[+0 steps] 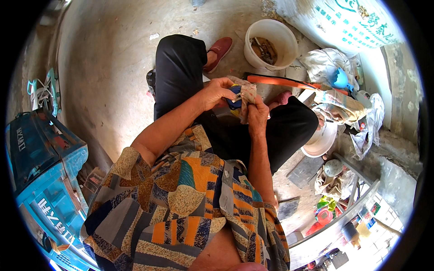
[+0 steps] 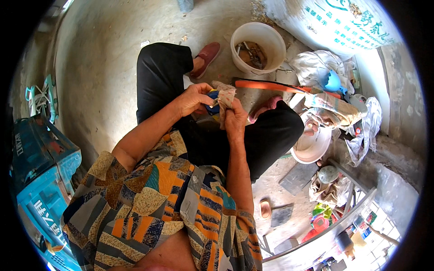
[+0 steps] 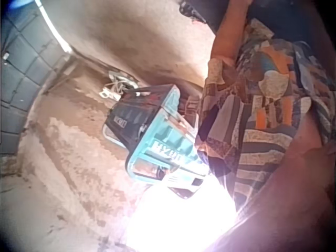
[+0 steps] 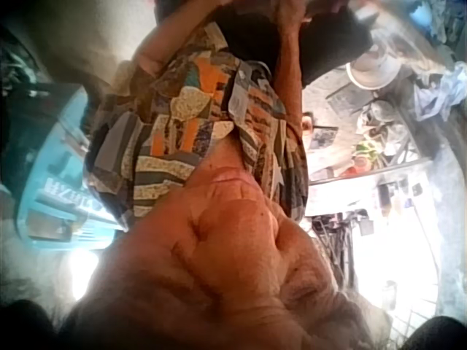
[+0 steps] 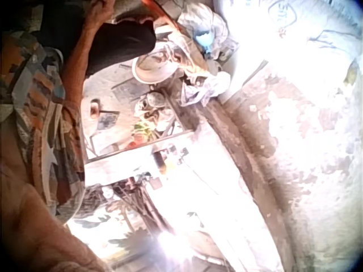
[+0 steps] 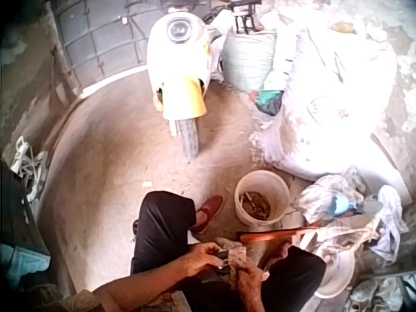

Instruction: The person wipes a metal part with a cloth and wraps blue tape around it while sitting in a utility area.

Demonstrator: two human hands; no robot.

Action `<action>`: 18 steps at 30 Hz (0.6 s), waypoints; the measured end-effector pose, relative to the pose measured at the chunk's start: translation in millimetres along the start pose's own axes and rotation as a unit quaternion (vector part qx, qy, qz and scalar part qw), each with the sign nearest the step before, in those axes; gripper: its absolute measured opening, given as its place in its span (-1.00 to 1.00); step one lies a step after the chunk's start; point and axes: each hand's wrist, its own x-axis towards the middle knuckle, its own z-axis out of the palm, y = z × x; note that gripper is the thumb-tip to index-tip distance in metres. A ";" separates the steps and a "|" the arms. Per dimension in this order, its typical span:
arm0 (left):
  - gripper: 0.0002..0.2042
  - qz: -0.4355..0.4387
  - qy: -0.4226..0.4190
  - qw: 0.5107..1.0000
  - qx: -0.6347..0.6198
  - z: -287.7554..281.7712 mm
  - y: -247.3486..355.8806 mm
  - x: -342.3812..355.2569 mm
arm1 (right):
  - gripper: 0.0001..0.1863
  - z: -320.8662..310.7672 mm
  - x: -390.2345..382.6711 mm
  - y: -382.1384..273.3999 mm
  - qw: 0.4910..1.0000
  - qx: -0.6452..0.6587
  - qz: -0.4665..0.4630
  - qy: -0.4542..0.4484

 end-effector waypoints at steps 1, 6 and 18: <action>-0.63 -0.003 0.009 1.000 0.003 0.2 0.4 0.2 | -0.52 -0.3 1.0 2.7 1.000 -0.012 -0.012 -0.002; -0.65 0.079 0.083 0.993 -0.023 -4.7 -10.6 10.7 | -0.50 0.5 2.1 6.0 0.998 -0.049 -0.031 -0.007; -0.69 0.048 0.025 0.998 -0.042 -4.3 -6.3 5.1 | -0.45 8.3 -1.9 2.8 0.997 -0.069 -0.018 -0.008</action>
